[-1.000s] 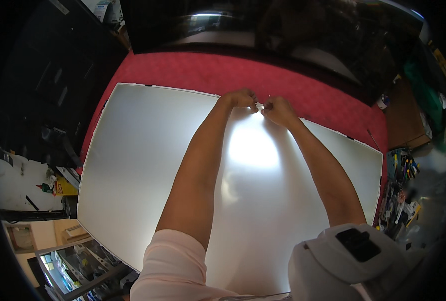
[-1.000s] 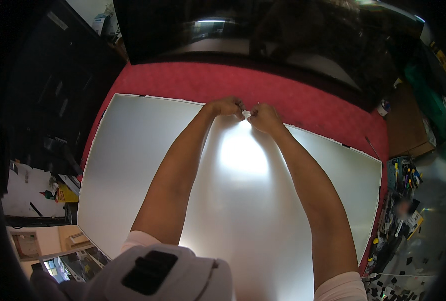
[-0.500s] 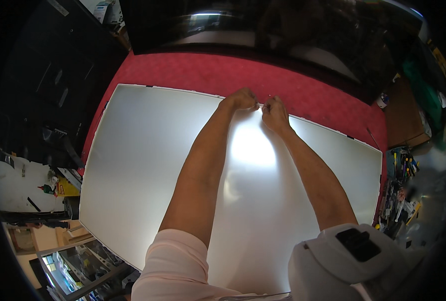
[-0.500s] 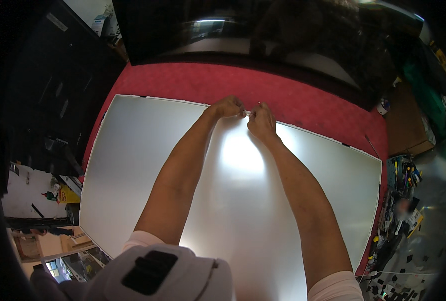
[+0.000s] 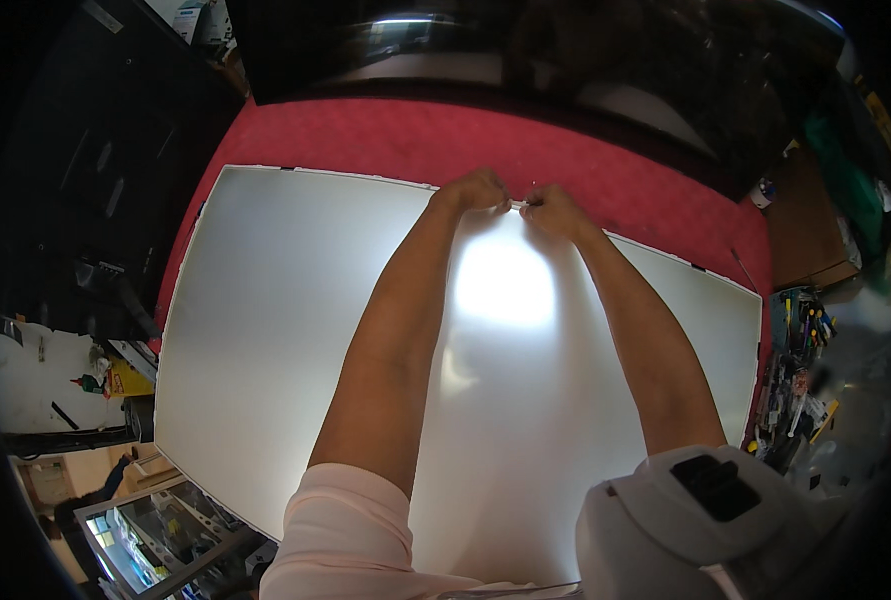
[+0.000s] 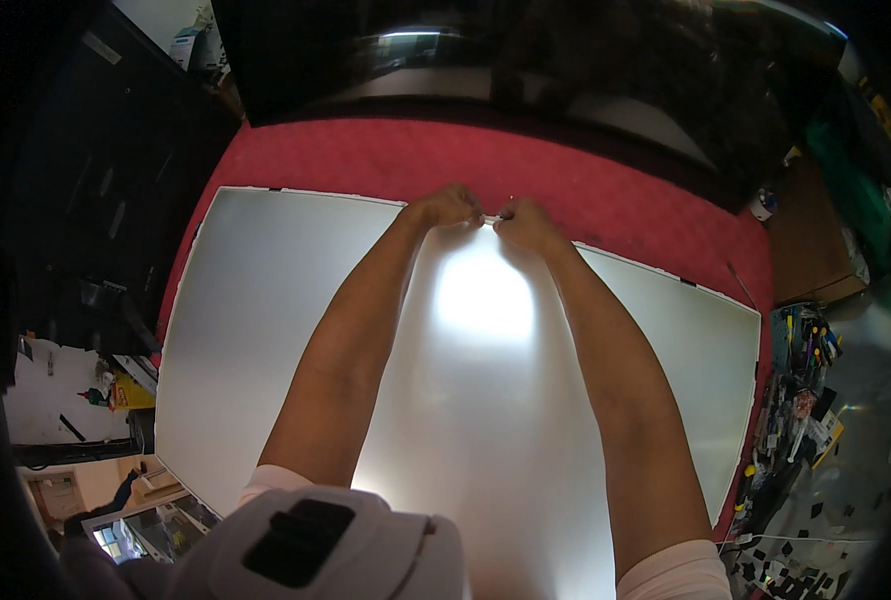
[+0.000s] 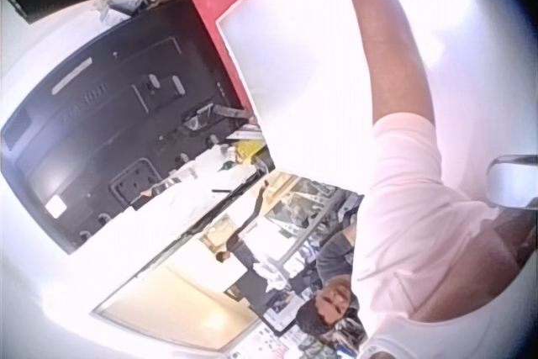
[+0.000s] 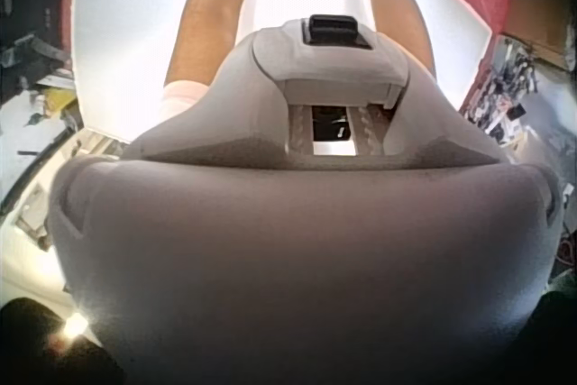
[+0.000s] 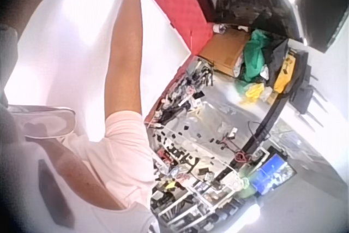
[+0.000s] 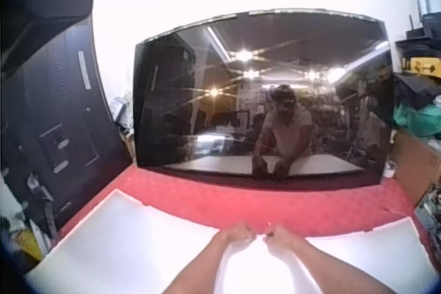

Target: The person fits a white plastic frame over the backlight panel of a television and presses it into place around the edges by hand.

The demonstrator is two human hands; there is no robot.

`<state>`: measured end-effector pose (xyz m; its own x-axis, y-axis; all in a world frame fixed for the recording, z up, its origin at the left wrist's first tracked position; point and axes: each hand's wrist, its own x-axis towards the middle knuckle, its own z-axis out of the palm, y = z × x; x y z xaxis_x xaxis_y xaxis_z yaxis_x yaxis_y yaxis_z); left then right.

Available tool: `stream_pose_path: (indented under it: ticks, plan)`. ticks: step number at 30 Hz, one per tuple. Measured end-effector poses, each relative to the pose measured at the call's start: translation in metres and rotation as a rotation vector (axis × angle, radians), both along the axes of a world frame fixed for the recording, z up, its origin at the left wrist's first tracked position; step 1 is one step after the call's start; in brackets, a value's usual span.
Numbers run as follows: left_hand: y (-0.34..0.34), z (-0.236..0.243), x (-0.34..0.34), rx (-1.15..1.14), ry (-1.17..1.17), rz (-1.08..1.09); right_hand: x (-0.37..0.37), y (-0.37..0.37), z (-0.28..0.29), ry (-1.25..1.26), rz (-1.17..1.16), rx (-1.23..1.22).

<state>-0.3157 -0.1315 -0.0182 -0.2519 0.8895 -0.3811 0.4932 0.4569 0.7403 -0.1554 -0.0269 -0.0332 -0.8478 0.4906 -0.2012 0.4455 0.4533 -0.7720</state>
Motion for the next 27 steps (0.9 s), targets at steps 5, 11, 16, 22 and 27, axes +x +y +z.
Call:
stream_pose_path:
  ticks: [5, 11, 16, 22, 27]
  plan:
    - [-0.003, 0.004, -0.003, -0.039, 0.002, -0.021, 0.0, -0.005, 0.011, -0.007, -0.016, -0.042]
    - [0.004, -0.006, -0.009, -0.087, -0.008, -0.019, -0.002, -0.001, 0.012, -0.046, -0.011, -0.045]
    - [0.005, -0.009, -0.009, -0.107, 0.015, -0.009, -0.005, 0.001, 0.01, -0.059, -0.025, -0.083]
    - [0.005, 0.003, -0.005, -0.092, 0.006, -0.03, -0.005, 0.006, 0.001, -0.048, -0.043, -0.094]
    - [0.006, 0.001, -0.006, -0.082, 0.004, -0.035, -0.008, 0.004, 0.005, -0.068, -0.033, -0.039]
